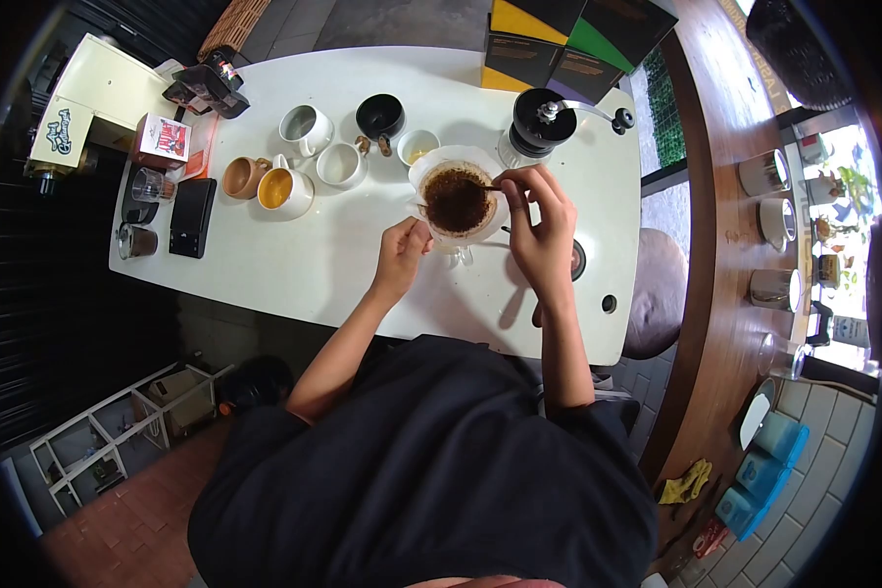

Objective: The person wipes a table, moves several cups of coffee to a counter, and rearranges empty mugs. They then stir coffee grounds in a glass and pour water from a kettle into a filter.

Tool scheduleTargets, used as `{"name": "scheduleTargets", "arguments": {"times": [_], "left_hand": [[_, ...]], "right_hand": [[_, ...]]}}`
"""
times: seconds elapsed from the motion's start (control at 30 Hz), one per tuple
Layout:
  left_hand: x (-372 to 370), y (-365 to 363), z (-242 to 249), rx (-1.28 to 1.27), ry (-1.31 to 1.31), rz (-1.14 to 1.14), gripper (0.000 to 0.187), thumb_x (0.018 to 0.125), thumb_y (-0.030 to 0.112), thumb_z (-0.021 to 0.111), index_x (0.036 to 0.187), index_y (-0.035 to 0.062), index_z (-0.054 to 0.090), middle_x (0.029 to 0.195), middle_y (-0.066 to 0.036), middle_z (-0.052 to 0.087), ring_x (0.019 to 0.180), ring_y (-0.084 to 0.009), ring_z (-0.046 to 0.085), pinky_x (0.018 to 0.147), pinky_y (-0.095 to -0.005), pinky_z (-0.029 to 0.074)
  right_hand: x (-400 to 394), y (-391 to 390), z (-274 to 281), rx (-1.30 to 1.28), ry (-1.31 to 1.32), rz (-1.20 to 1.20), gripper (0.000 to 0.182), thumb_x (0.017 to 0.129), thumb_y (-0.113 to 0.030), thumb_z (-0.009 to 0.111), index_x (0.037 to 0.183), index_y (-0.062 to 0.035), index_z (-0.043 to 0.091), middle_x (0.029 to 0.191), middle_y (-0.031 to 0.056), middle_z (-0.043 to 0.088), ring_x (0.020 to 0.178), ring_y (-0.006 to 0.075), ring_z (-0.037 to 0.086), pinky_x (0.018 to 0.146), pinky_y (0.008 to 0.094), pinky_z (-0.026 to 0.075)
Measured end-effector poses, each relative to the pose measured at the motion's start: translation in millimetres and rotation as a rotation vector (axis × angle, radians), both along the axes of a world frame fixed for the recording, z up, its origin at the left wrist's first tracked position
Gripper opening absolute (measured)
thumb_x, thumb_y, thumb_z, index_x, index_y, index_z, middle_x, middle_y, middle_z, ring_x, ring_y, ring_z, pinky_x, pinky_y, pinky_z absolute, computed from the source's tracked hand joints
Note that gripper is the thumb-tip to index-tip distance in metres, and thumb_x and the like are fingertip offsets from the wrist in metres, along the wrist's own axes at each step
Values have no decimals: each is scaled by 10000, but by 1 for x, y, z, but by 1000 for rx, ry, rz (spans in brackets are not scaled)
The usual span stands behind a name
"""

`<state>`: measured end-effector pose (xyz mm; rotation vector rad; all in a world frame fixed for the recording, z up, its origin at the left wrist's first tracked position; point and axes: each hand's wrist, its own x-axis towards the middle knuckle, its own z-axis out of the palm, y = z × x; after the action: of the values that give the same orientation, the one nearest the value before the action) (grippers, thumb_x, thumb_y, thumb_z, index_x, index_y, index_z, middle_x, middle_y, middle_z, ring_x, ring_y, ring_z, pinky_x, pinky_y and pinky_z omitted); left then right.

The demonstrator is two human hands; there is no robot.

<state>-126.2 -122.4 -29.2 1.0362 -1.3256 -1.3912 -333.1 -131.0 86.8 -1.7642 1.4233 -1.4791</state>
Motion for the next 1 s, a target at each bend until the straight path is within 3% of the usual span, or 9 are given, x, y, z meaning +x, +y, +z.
{"name": "scheduleTargets", "arguments": {"times": [0.1, 0.27, 0.33, 0.37, 0.4, 0.93, 1.0], "left_hand": [[0, 0, 2, -8, -1, -6, 432, 1082, 368, 482, 827, 28, 562, 760, 0, 583, 719, -86, 560, 701, -271, 483], [0, -1, 3, -8, 2, -23, 436, 1084, 376, 474, 880, 11, 597, 781, -4, 603, 716, -85, 556, 699, -269, 479], [-1, -2, 6, -17, -9, -32, 439, 1085, 379, 470, 901, 6, 610, 788, -6, 609, 716, -85, 555, 698, -268, 478], [-3, -1, 8, -9, 29, -26, 416, 1085, 360, 477, 907, 5, 600, 769, 5, 564, 706, -79, 496, 680, -264, 430], [-5, 0, 10, -1, 67, -20, 394, 1086, 341, 484, 912, 3, 589, 749, 16, 520, 697, -74, 436, 661, -259, 382], [0, 0, -1, 13, 94, -37, 387, 1070, 374, 522, 942, 16, 592, 771, 23, 512, 717, -72, 441, 674, -254, 380], [4, -2, -7, -48, 42, -68, 485, 1072, 452, 483, 1003, 3, 650, 857, 0, 650, 761, -73, 560, 723, -264, 476]], "right_hand": [[3, 0, -18, 42, -23, -35, 75, 961, -33, 619, 970, 25, 665, 848, 135, 657, 733, 237, 617, 693, 317, 477], [-1, 1, -35, 223, -453, -68, 248, 1043, -184, 565, 958, 29, 660, 813, 31, 641, 743, 89, 539, 671, 253, 427], [-8, -2, -37, 267, -493, -60, 265, 1046, -197, 560, 951, 29, 661, 815, 18, 630, 751, 76, 523, 676, 244, 421], [-10, -3, -37, 312, -534, -50, 282, 1049, -209, 554, 944, 29, 663, 816, 6, 619, 758, 62, 507, 681, 235, 414], [-11, -3, -34, 326, -545, -55, 285, 1048, -215, 545, 947, 20, 670, 823, 12, 635, 756, 66, 511, 696, 232, 413], [-14, -7, 7, 171, -462, -17, 278, 1058, -207, 547, 971, 27, 668, 854, 12, 648, 770, 74, 518, 718, 231, 432], [-13, -6, 10, 126, -408, -6, 276, 1061, -200, 545, 976, 34, 663, 867, 12, 648, 772, 75, 508, 718, 232, 436]]}}
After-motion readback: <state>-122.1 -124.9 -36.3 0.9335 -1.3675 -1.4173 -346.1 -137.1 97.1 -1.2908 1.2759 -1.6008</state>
